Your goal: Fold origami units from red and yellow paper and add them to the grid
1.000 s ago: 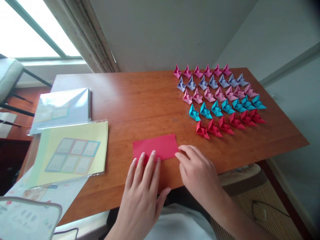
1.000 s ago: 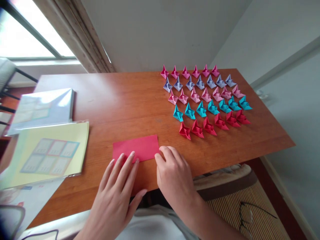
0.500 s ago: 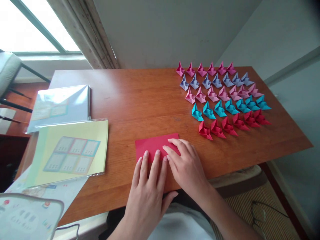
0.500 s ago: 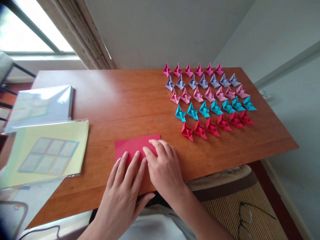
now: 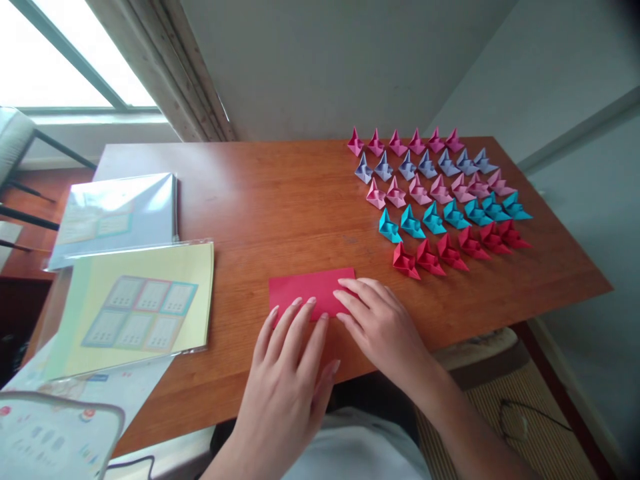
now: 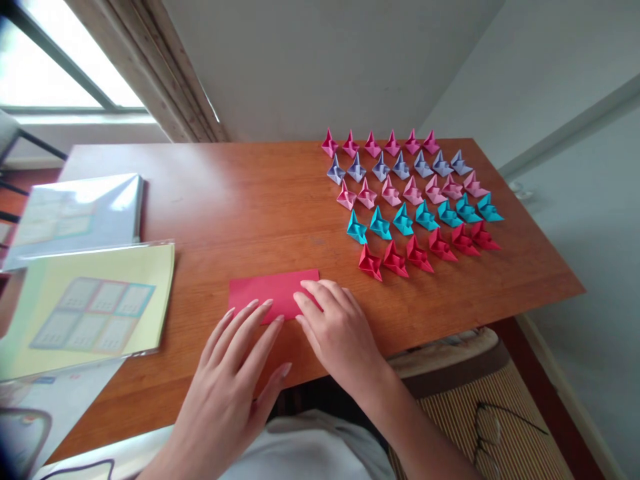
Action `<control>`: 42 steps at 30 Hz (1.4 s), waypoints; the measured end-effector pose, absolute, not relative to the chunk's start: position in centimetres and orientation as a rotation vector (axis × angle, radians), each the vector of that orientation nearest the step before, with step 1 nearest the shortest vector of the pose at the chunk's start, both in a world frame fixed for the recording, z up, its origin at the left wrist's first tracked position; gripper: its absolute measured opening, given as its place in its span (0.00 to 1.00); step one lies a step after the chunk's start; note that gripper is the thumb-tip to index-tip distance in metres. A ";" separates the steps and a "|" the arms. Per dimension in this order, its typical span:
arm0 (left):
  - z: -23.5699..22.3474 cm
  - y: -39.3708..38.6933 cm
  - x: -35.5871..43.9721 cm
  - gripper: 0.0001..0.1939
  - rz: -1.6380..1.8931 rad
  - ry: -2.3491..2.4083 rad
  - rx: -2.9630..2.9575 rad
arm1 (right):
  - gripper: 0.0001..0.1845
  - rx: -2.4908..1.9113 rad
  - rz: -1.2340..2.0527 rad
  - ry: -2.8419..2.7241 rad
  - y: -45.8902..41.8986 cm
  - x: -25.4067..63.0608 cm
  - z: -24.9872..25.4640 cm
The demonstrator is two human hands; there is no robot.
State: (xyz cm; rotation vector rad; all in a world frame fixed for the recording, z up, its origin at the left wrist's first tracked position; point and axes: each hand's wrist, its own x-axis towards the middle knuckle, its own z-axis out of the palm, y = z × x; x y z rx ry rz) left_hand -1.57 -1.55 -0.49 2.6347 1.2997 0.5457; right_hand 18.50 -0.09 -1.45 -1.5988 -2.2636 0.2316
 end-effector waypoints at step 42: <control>-0.9 2.0 -1.9 0.13 0.754 1.420 2.502 | 0.06 -1.349 0.477 -2.144 1.4 19.1 0.9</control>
